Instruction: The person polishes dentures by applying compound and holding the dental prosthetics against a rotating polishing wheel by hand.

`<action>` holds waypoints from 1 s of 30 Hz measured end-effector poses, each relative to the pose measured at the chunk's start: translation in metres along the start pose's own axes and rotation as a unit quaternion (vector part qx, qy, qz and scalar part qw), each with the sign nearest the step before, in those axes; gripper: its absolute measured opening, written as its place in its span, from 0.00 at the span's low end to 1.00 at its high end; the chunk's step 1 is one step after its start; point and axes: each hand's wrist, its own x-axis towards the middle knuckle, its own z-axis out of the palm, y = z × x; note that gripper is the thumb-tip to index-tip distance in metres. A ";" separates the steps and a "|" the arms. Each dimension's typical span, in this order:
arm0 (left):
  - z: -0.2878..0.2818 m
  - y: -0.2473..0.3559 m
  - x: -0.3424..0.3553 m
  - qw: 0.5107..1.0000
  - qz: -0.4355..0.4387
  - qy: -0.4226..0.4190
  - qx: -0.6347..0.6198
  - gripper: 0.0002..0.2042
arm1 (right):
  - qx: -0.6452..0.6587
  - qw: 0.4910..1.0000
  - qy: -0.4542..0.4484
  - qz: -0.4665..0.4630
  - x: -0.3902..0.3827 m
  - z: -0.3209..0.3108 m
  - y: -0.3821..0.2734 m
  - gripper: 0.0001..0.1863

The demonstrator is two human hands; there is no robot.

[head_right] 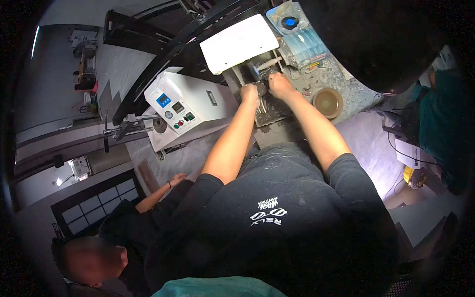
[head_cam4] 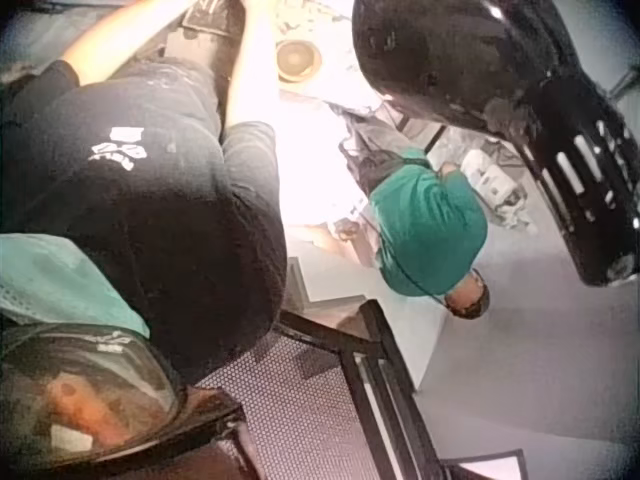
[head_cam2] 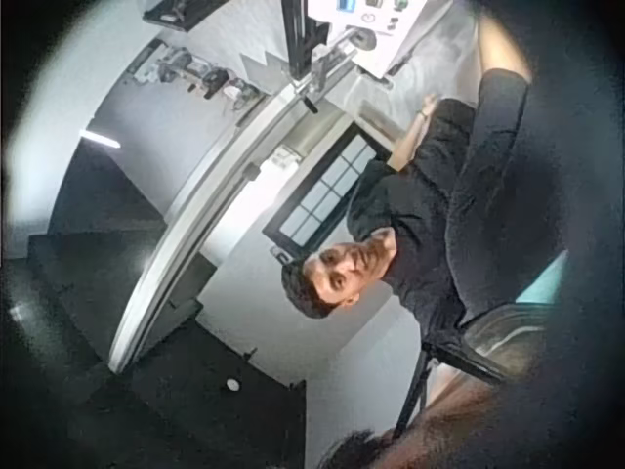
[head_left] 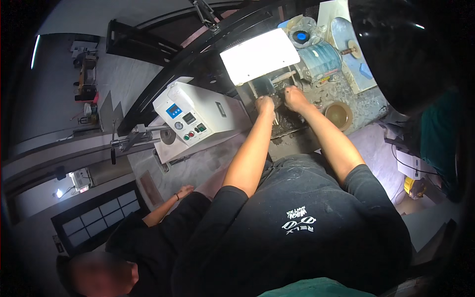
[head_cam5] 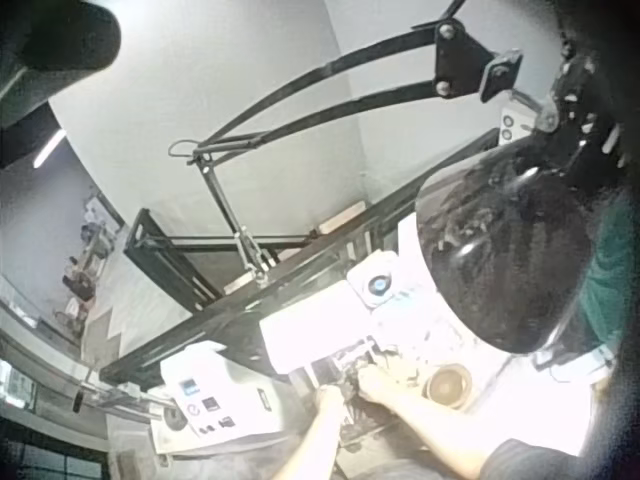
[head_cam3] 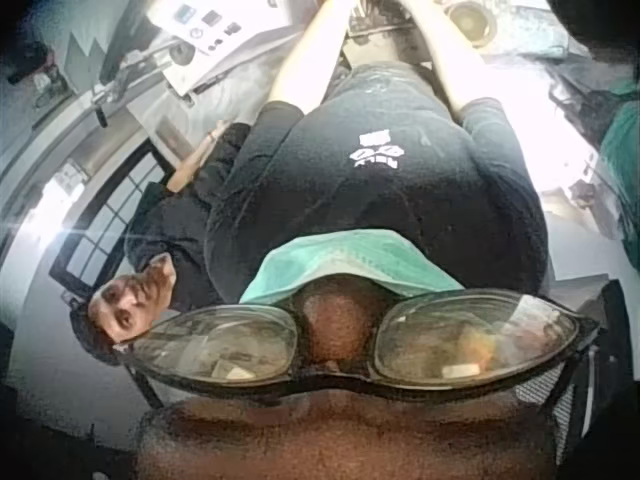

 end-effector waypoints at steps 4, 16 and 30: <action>-0.020 0.007 -0.005 0.992 0.025 -0.076 -0.096 0.05 | 0.023 0.999 -0.019 -0.030 -0.002 -0.002 0.001 0.08; -0.043 0.083 -0.115 0.851 0.471 -0.055 0.226 0.09 | 0.032 0.988 -0.134 -0.070 -0.073 0.002 -0.004 0.19; -0.040 0.084 -0.134 0.890 0.425 -0.094 0.131 0.09 | 0.157 0.982 0.025 -0.103 -0.069 -0.068 -0.038 0.18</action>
